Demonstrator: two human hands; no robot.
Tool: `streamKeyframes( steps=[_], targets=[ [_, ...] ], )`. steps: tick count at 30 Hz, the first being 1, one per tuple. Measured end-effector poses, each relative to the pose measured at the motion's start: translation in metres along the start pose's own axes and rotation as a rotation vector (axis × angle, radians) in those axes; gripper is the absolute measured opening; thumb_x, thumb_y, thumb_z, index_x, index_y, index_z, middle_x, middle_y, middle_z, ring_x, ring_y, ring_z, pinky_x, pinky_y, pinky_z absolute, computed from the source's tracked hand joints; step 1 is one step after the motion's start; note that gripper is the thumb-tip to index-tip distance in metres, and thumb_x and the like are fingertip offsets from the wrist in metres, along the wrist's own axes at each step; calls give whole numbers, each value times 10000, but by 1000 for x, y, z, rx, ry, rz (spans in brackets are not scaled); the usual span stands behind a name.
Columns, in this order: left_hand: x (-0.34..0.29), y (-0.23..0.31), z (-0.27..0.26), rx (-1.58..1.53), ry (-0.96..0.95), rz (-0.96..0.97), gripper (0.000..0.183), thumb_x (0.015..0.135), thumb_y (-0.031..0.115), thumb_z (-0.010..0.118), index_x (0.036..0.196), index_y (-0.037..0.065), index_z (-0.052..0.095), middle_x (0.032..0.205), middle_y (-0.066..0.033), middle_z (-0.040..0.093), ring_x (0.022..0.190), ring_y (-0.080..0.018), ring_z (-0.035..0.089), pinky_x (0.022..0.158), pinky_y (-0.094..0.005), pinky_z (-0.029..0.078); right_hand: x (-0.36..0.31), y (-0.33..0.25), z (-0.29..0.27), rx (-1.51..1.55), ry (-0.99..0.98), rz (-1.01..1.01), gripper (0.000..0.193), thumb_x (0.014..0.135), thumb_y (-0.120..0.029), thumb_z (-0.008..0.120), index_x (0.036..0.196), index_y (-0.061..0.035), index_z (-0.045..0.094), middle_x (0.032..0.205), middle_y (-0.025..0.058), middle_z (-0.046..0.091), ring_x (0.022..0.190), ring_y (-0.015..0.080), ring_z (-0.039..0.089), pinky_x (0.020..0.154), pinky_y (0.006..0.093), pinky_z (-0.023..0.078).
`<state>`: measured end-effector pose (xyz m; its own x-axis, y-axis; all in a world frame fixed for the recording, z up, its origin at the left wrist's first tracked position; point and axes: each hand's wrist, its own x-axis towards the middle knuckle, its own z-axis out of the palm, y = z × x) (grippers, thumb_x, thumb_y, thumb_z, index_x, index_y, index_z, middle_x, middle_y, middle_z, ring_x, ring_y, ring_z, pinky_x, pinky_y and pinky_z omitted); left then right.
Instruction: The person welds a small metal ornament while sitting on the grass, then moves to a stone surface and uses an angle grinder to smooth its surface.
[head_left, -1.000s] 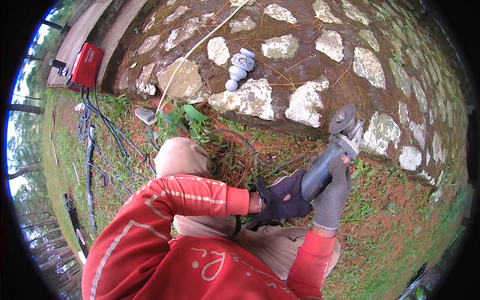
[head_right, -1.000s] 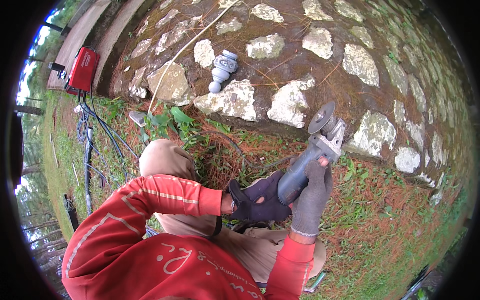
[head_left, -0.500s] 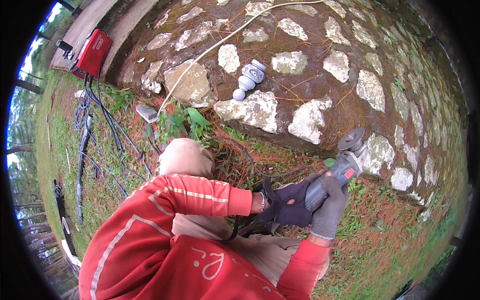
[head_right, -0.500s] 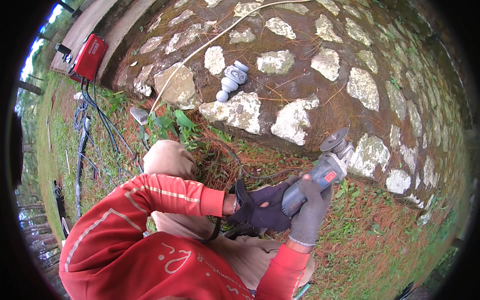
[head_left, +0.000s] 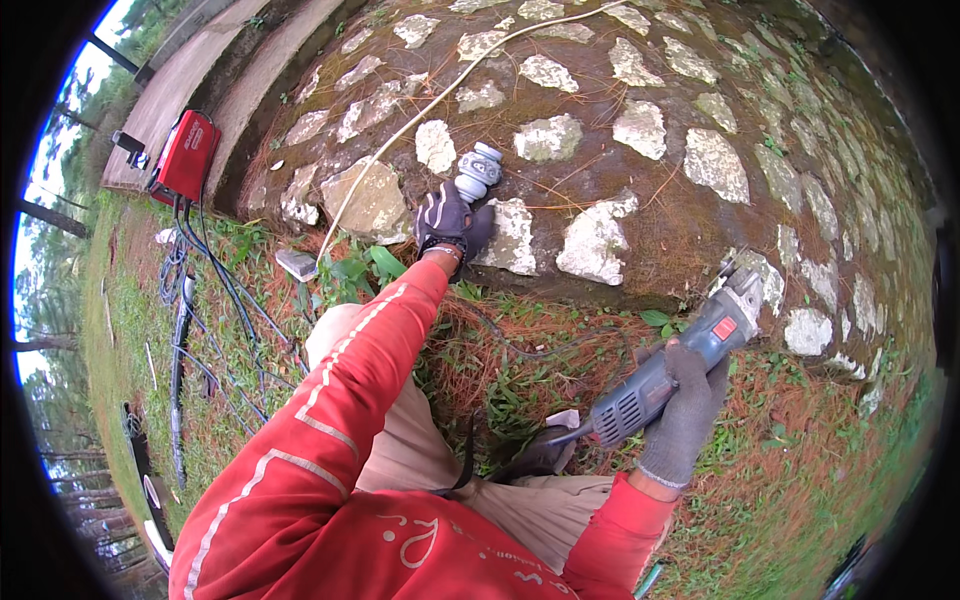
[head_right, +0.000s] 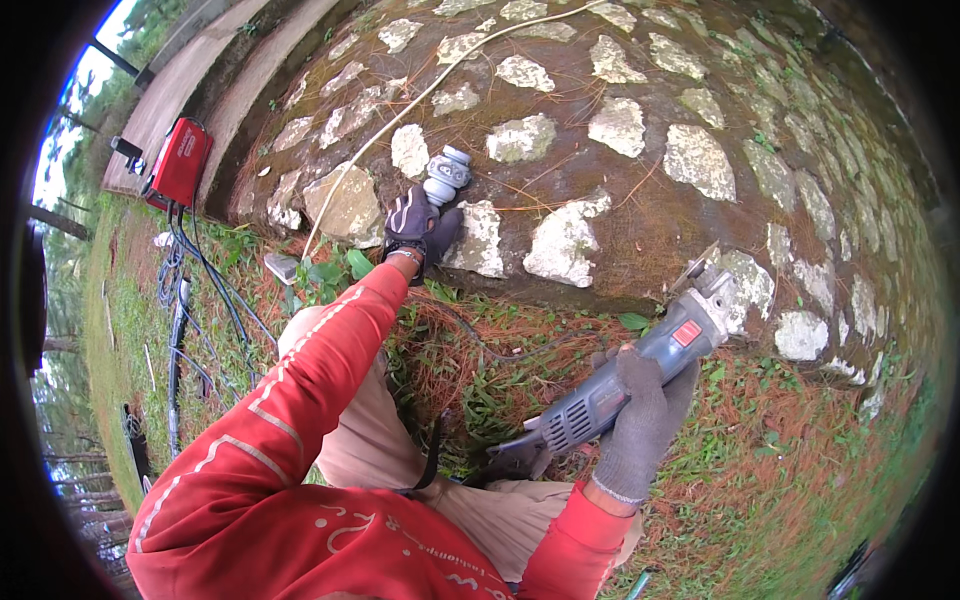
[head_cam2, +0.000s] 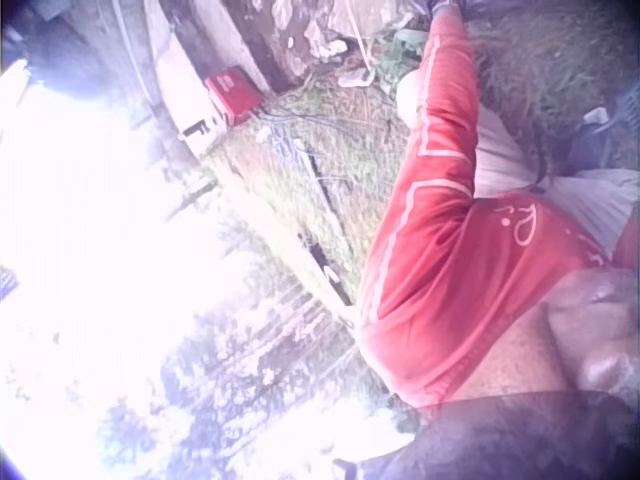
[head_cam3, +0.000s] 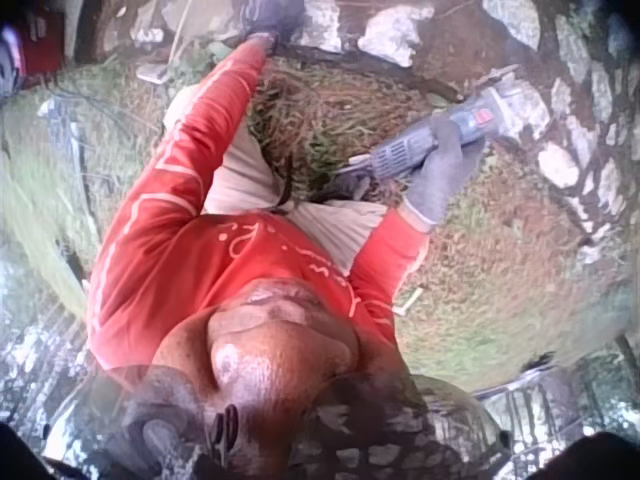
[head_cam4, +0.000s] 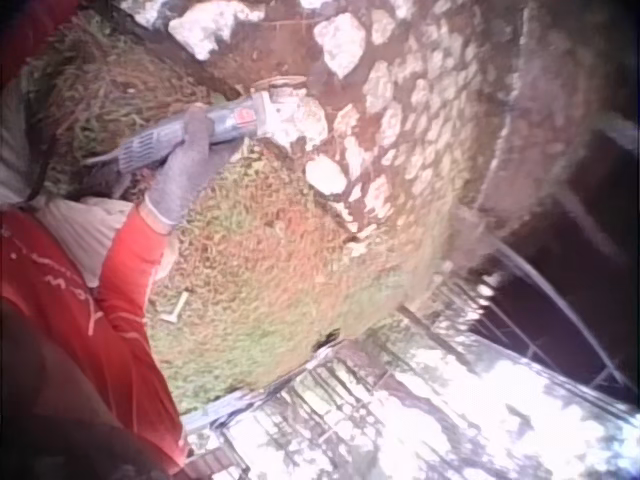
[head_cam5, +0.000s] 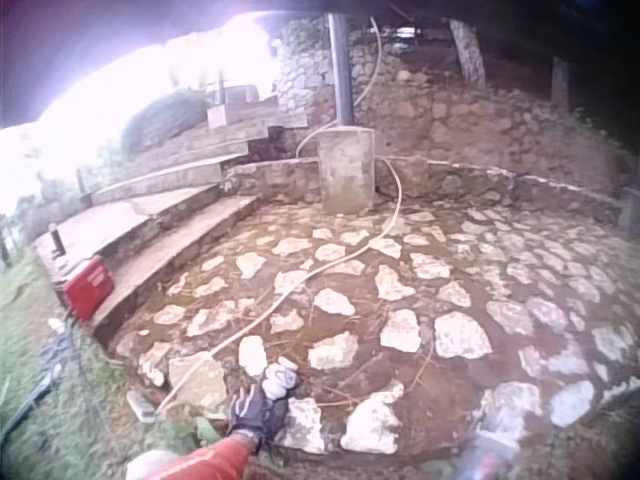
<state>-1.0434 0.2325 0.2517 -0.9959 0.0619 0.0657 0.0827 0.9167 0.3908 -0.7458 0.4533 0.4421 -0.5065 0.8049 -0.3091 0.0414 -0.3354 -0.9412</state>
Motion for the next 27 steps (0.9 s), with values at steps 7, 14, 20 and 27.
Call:
streamKeyframes(
  steps=[7,14,20,27],
  targets=[
    [24,28,-11,-374,-235,165,644,941,497,761,1362,13,703,1229,-220,788,1150,-371,759,1018,-469,573,-2,-8,-17,-69,16,-16,536,893,-80,708,1381,40,522,940,172,700,737,280,743,634,396,608],
    [68,90,-11,-657,-818,405,348,1018,349,804,1267,120,722,1067,2,742,911,-97,653,744,-305,543,6,-18,-40,-378,-83,-101,505,828,-40,766,1282,5,551,1003,128,685,779,218,717,687,378,606],
    [116,95,29,-716,-1046,384,565,1099,525,633,1421,70,729,1422,-161,700,1240,-268,718,1097,-394,554,14,-18,-32,-746,-166,-209,561,794,-74,837,1276,-3,559,1027,103,693,854,178,687,782,358,589],
    [87,111,18,-597,-614,617,785,993,656,661,1339,-43,754,1347,-262,749,1218,-339,730,1079,-423,555,18,22,0,-1214,-221,-347,729,769,-124,856,1411,7,536,1136,221,733,971,361,754,856,462,604]
  ],
)
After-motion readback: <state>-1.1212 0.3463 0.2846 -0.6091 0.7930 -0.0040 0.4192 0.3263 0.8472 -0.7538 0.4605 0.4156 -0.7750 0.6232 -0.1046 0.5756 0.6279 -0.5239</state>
